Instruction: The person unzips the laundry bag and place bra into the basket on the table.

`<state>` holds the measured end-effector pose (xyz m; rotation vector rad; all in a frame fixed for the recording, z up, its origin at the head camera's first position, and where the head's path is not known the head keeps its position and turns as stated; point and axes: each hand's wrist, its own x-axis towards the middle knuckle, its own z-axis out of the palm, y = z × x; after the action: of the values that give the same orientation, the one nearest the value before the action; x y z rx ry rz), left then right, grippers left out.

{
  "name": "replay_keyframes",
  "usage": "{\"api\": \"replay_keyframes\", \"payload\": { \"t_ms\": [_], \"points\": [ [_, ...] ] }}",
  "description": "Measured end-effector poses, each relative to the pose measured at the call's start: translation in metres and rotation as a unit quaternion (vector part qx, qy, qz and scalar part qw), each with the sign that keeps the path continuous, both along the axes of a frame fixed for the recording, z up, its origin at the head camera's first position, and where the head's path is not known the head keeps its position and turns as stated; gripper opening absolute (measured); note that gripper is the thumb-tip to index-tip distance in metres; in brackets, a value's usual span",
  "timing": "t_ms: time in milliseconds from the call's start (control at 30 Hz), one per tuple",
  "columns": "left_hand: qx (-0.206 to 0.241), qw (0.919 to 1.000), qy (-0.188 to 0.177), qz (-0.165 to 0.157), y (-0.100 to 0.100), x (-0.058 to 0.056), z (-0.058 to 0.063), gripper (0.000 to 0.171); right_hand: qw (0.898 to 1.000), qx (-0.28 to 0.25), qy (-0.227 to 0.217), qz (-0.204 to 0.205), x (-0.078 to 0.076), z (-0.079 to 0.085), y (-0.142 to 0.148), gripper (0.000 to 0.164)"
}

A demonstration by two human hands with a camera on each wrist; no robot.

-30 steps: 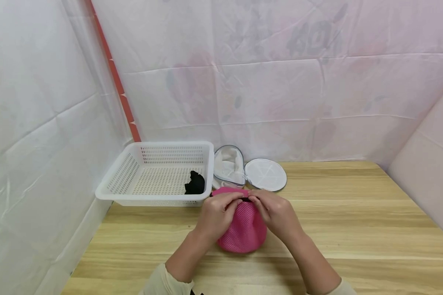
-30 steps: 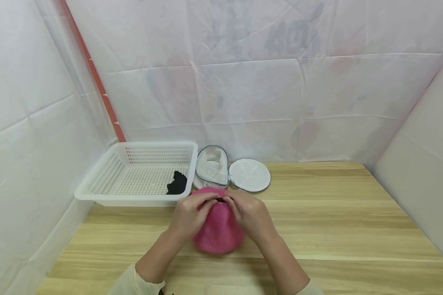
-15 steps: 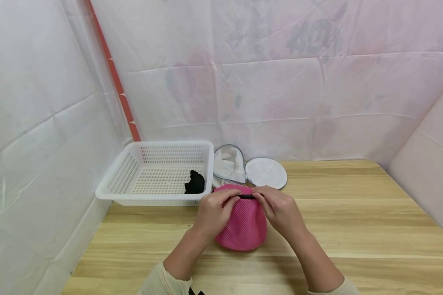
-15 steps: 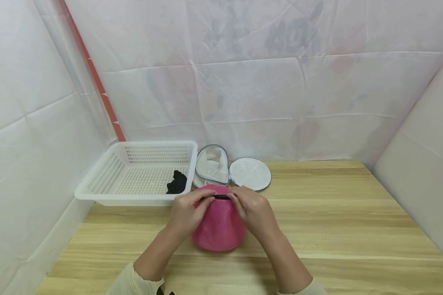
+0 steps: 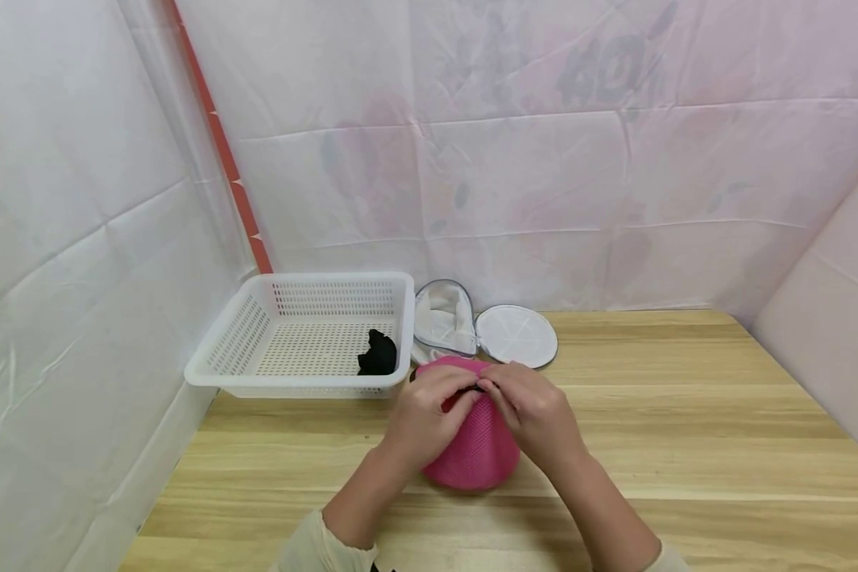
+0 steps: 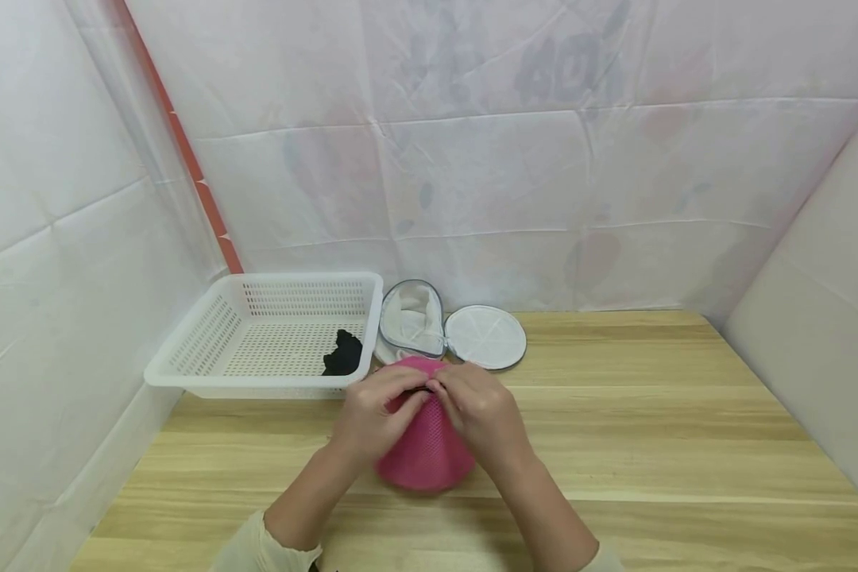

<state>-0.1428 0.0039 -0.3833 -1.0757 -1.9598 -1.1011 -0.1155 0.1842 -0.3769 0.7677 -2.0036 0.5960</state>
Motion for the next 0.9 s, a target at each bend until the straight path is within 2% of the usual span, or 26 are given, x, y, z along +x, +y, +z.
{"api": "replay_keyframes", "payload": {
  "t_ms": [133,300,700,900],
  "points": [
    [-0.001,0.9998,0.016,0.009,0.004,0.002,-0.002,0.017,1.0,0.001,0.007,0.0,0.001,-0.001,-0.004,0.031],
    [-0.003,0.9996,-0.005,0.026,0.004,0.004,-0.003,0.011,1.0,0.007,-0.006,-0.002,0.001,-0.003,-0.004,0.031],
    [0.012,0.9997,-0.02,-0.002,0.003,0.001,-0.004,0.01,0.999,0.02,-0.028,-0.002,-0.002,-0.006,0.003,0.033],
    [0.019,0.9994,-0.03,-0.004,0.002,0.0,-0.004,0.01,0.999,0.02,-0.028,0.0,-0.004,-0.006,0.008,0.03]
  ]
}}
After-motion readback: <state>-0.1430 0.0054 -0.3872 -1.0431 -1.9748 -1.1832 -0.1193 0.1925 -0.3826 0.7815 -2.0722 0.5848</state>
